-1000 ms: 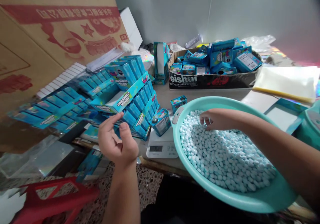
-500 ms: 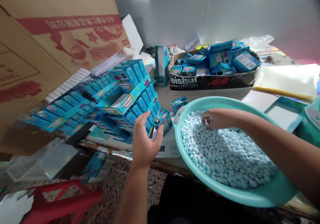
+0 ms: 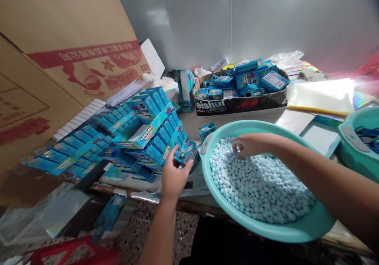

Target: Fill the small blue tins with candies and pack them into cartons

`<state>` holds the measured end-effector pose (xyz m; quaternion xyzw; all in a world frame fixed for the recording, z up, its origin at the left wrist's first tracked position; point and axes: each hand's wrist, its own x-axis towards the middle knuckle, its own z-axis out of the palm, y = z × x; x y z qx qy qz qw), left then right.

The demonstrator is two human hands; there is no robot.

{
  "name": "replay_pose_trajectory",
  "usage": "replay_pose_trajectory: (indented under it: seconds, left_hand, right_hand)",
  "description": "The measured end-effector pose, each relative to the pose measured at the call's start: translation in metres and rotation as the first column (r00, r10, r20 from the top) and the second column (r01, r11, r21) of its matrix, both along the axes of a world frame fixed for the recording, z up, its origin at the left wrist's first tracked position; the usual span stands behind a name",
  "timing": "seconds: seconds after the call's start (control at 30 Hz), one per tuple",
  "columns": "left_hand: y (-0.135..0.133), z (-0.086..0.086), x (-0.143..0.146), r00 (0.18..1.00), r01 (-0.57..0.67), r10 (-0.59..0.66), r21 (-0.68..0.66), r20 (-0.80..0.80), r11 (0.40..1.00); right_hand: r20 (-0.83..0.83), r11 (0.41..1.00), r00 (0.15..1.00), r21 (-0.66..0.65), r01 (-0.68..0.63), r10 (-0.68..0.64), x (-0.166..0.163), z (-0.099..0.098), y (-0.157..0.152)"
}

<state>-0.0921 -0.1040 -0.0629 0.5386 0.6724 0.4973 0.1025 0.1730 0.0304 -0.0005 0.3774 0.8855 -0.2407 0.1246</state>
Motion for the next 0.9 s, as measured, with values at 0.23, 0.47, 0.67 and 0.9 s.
replay_pose_trajectory:
  seconds: [0.23, 0.47, 0.67, 0.9]
  left_hand:
    - [-0.004, 0.052, 0.016, 0.748, 0.26, -0.119, 0.124, -0.654, 0.958]
    - [0.008, 0.057, 0.026, 0.584, 0.242, -0.077, 0.082, -0.808, 0.967]
    - [0.01, 0.059, 0.027, 0.55, 0.223, -0.175, -0.058, -0.817, 0.973]
    - [0.014, 0.066, 0.029, 0.42, 0.275, -0.237, -0.126, -0.876, 0.953]
  right_hand:
    - [-0.005, 1.0, 1.0, 0.011, 0.003, -0.003, 0.002, -0.004, 0.001]
    - [0.009, 1.0, 1.0, 0.011, -0.003, 0.003, 0.002, 0.001, -0.001]
    - [0.005, 1.0, 1.0, 0.009, -0.012, 0.012, 0.004, 0.0, 0.0]
    - [0.018, 1.0, 1.0, -0.004, -0.014, 0.014, 0.003, 0.002, 0.0]
